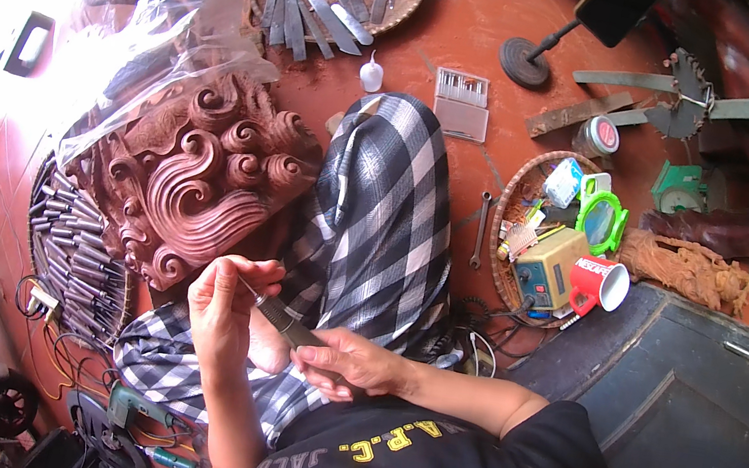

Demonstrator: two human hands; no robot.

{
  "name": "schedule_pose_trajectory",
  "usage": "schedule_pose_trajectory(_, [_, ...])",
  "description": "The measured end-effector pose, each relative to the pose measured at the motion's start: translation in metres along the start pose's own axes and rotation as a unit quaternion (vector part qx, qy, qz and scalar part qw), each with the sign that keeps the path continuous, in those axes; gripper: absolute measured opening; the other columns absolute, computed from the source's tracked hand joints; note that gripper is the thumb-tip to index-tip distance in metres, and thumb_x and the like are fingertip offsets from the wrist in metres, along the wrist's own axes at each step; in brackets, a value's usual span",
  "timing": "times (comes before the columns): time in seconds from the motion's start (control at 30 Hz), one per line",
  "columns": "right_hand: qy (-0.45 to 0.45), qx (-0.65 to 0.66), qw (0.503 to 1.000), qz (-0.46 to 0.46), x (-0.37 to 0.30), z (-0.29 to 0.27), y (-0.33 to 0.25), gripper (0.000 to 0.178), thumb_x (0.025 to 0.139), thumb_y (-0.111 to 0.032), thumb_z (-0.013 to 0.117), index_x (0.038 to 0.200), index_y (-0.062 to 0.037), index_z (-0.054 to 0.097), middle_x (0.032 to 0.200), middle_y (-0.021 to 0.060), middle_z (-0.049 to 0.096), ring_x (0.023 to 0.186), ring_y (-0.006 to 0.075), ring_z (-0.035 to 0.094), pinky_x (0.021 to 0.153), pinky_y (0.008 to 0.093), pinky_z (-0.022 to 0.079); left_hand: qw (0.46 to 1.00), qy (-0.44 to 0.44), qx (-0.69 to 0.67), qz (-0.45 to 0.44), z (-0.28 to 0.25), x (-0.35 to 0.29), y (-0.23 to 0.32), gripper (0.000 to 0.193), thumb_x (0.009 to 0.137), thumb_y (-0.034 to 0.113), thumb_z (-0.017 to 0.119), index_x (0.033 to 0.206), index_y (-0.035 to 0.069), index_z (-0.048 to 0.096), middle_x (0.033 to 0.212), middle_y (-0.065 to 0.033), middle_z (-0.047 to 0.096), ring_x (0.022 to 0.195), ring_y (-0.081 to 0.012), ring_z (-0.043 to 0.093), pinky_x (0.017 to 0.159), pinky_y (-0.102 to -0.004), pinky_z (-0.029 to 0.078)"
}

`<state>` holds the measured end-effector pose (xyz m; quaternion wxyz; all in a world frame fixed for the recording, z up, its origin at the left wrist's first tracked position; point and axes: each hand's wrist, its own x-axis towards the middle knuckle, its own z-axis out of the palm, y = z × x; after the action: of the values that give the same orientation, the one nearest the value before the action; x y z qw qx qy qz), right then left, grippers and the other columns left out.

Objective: The person carves a large, reddish-brown wooden piece with intricate swirl patterns. They use a rotary tool to refine the details and then switch to a chisel and mallet to shape the surface. The person occasionally wipes away wood dust with their hand.

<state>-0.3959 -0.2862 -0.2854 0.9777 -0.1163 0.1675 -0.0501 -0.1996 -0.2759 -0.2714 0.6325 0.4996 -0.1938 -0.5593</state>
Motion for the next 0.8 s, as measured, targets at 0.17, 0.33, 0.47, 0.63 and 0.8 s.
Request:
schedule_pose_trajectory(0.17, [0.098, -0.211, 0.970, -0.068, 0.007, 0.001, -0.001, 0.035, 0.097, -0.038, 0.059, 0.095, -0.0035, 0.054, 0.066, 0.0047, 0.055, 0.046, 0.0154, 0.055, 0.045, 0.0255, 0.045, 0.995, 0.062, 0.079, -0.008, 0.005, 0.003, 0.005, 0.034, 0.102, 0.025, 0.051, 0.109, -0.005, 0.064, 0.091, -0.0167, 0.071, 0.082, -0.0222, 0.071, 0.074, -0.0301, 0.058])
schedule_pose_trajectory(0.33, [0.279, -0.609, 0.690, -0.273, 0.013, -0.001, -0.005, 0.038, 0.093, -0.031, 0.063, 0.106, 0.0030, 0.050, 0.082, 0.0230, 0.062, 0.068, 0.0426, 0.063, 0.060, 0.0438, 0.051, 0.983, 0.136, 0.114, 0.046, 0.013, 0.009, 0.004, 0.033, 0.101, 0.025, 0.055, 0.101, -0.006, 0.065, 0.080, -0.0129, 0.070, 0.072, -0.0176, 0.070, 0.063, -0.0208, 0.053])
schedule_pose_trajectory(0.47, [0.292, -0.655, 0.625, -0.307, 0.016, -0.002, 0.001, 0.042, 0.090, -0.026, 0.067, 0.112, 0.0051, 0.048, 0.089, 0.0251, 0.062, 0.078, 0.0437, 0.064, 0.064, 0.0464, 0.052, 0.979, 0.156, 0.104, 0.076, 0.017, 0.009, -0.001, 0.036, 0.100, 0.029, 0.056, 0.095, -0.006, 0.065, 0.075, -0.0123, 0.069, 0.068, -0.0184, 0.069, 0.062, -0.0243, 0.053])
schedule_pose_trajectory(0.63, [0.296, -0.684, 0.594, -0.302, 0.012, -0.004, -0.004, 0.038, 0.090, -0.022, 0.064, 0.112, 0.0021, 0.044, 0.086, 0.0222, 0.059, 0.073, 0.0392, 0.065, 0.061, 0.0452, 0.054, 0.970, 0.176, 0.143, 0.089, 0.031, 0.009, -0.003, 0.042, 0.101, 0.033, 0.054, 0.086, -0.005, 0.064, 0.067, -0.0103, 0.065, 0.061, -0.0180, 0.066, 0.064, -0.0278, 0.054])
schedule_pose_trajectory(0.8, [0.293, -0.683, 0.591, -0.314, 0.010, -0.008, -0.006, 0.042, 0.088, -0.018, 0.066, 0.117, 0.0028, 0.043, 0.086, 0.0210, 0.062, 0.074, 0.0394, 0.066, 0.061, 0.0453, 0.055, 0.962, 0.173, 0.190, 0.094, 0.036, 0.015, -0.006, 0.043, 0.102, 0.033, 0.050, 0.084, -0.004, 0.063, 0.068, -0.0112, 0.066, 0.060, -0.0177, 0.066, 0.063, -0.0277, 0.055])
